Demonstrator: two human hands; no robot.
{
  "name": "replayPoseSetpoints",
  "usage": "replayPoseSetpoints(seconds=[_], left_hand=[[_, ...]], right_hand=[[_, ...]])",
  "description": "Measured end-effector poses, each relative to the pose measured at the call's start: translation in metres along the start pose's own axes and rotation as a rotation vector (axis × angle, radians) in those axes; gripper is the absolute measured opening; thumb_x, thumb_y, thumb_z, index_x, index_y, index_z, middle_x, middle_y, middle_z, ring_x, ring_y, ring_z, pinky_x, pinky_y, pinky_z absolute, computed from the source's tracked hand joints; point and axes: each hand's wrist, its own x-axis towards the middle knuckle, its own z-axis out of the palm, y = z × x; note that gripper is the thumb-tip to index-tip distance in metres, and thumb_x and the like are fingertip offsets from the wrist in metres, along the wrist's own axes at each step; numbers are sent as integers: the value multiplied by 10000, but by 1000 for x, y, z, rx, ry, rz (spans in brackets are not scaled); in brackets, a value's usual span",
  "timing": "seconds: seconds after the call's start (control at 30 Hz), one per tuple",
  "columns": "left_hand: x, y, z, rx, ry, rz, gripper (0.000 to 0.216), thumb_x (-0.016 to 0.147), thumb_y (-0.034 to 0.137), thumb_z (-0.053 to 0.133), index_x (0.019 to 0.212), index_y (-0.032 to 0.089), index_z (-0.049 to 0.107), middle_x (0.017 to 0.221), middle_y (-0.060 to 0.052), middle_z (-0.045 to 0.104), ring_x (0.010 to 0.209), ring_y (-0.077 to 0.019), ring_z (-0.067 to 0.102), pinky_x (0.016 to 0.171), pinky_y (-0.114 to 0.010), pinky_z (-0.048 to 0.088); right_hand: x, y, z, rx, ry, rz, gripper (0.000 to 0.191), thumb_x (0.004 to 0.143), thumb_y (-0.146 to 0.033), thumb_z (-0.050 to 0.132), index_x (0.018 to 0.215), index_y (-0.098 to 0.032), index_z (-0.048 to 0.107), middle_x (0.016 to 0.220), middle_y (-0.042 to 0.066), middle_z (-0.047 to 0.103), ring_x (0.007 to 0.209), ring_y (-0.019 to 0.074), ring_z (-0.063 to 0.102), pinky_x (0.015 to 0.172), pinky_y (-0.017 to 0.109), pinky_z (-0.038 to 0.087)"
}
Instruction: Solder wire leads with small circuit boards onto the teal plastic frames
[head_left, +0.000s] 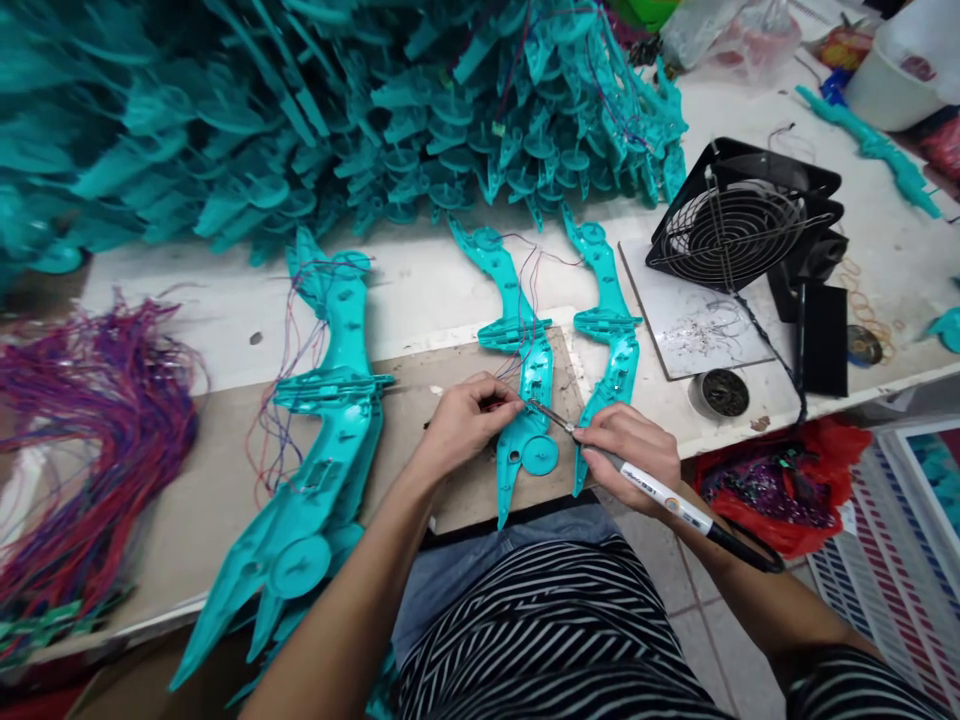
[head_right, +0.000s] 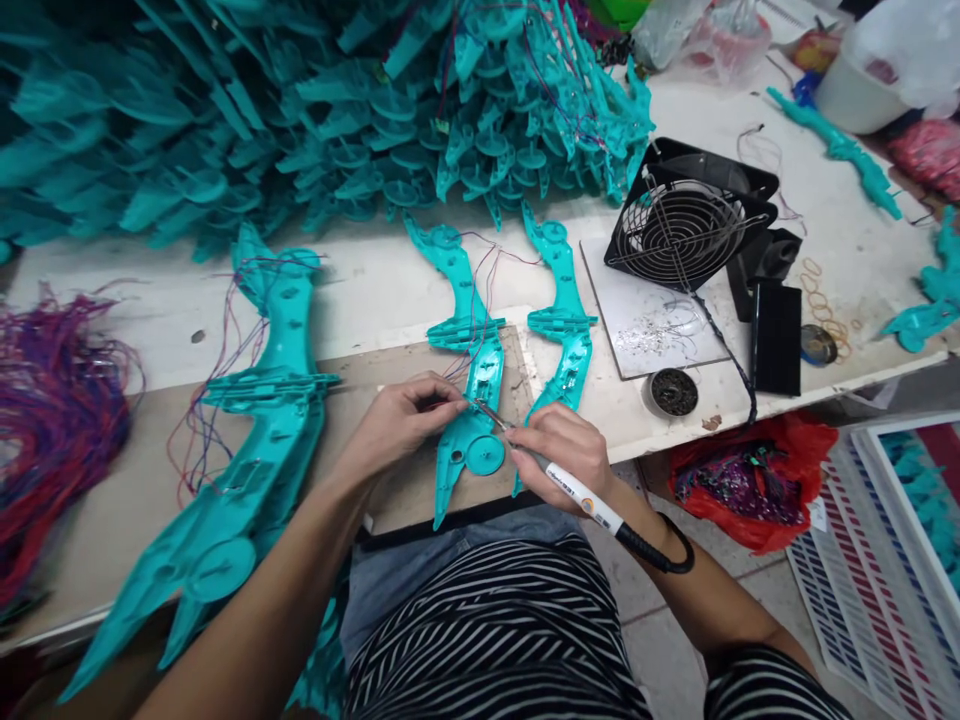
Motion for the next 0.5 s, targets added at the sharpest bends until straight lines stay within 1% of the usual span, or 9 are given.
replayPoseSetpoints(seconds=[0.1,0.27,0.5], left_hand=[[0,-1,0,1,-3,4,141,722,307,677,687,173,703,721,-30,646,680,-148,557,648,-268,432],[0,-2,-1,9,-16,11,145,730,309,672,695,170,699,725,-30,645,685,-150,559,651,-269,432],[1,-6,-2,18,-33,16,168,740,326,660,707,164,689,729,-28,636,684,-147,547,644,-270,419]], right_hand=[[0,0,0,-22,2,-30,286,815,-83,601,1068,-191,680,750,51,656,754,180,623,657,336,557],[0,-1,-1,-28,-26,-29,283,826,-90,588,1067,-206,678,722,35,635,742,174,616,645,325,554],[2,-2,-4,-37,11,0,260,829,-85,588,1041,-192,695,744,48,654,751,175,632,661,337,565]])
